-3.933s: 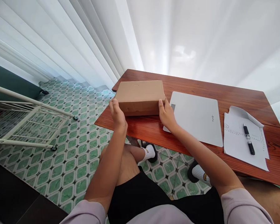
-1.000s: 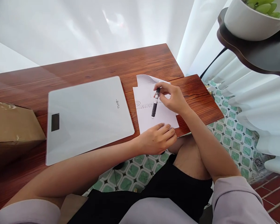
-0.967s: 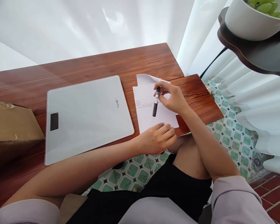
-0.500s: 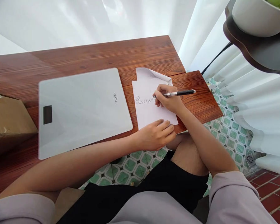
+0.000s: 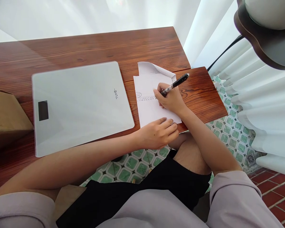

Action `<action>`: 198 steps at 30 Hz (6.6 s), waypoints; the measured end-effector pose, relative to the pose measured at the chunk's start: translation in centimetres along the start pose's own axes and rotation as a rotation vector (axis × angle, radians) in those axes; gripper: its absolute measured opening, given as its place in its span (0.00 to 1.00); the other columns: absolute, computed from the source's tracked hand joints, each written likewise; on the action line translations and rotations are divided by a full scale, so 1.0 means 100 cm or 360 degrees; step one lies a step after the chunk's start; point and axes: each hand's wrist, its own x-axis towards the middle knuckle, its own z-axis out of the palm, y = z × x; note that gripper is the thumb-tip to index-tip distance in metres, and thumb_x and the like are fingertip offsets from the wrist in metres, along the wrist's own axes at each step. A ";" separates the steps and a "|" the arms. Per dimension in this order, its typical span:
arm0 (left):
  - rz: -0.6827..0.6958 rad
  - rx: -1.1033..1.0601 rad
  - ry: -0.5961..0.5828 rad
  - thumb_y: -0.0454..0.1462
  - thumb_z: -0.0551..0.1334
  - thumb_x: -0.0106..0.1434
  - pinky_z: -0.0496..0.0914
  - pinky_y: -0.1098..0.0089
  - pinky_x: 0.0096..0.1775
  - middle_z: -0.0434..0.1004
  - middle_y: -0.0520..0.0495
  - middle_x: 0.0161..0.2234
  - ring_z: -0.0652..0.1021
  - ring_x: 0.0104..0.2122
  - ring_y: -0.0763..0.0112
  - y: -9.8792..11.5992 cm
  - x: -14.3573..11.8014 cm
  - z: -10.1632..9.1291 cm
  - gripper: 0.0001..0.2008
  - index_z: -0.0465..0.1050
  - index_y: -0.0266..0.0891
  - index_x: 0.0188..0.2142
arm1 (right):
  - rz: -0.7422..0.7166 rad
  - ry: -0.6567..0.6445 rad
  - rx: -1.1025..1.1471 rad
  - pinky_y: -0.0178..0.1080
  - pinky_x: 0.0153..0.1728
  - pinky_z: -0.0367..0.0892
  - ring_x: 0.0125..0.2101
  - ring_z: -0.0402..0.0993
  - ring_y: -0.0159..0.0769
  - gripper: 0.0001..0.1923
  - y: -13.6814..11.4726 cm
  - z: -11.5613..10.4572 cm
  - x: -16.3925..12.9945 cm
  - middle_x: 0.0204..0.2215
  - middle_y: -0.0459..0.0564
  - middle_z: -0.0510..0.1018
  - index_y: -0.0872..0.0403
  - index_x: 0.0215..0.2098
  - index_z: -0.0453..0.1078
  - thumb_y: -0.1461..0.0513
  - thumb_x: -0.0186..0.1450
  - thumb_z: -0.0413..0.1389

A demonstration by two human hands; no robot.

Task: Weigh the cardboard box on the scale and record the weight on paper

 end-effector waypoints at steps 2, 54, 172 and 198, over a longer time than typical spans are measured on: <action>0.0000 0.0007 0.0001 0.29 0.51 0.70 0.64 0.61 0.37 0.72 0.41 0.36 0.73 0.36 0.60 0.000 0.000 0.000 0.11 0.72 0.34 0.39 | 0.0020 -0.0014 -0.0027 0.36 0.14 0.59 0.13 0.64 0.32 0.19 -0.001 0.000 0.000 0.14 0.40 0.68 0.49 0.25 0.58 0.53 0.71 0.57; -0.0012 0.0043 0.0067 0.29 0.52 0.70 0.60 0.62 0.34 0.71 0.43 0.35 0.71 0.33 0.62 0.000 -0.001 0.002 0.09 0.71 0.34 0.38 | -0.0140 0.0004 -0.0091 0.37 0.17 0.56 0.13 0.63 0.32 0.22 0.007 0.004 0.001 0.13 0.40 0.64 0.49 0.22 0.54 0.57 0.72 0.56; -0.2231 -0.0527 0.2702 0.40 0.64 0.58 0.60 0.60 0.67 0.65 0.50 0.66 0.64 0.66 0.60 0.014 -0.371 -0.202 0.27 0.72 0.44 0.58 | -0.0275 -0.0421 0.0405 0.49 0.71 0.49 0.69 0.54 0.38 0.29 -0.180 0.317 0.028 0.67 0.49 0.63 0.49 0.67 0.60 0.47 0.75 0.39; -0.2235 -0.0290 0.2716 0.39 0.59 0.57 0.61 0.59 0.66 0.68 0.45 0.63 0.65 0.65 0.56 0.015 -0.361 -0.206 0.28 0.68 0.41 0.58 | -0.0223 -0.0513 0.0479 0.46 0.72 0.46 0.71 0.50 0.37 0.29 -0.189 0.316 0.026 0.71 0.45 0.57 0.48 0.70 0.56 0.49 0.76 0.39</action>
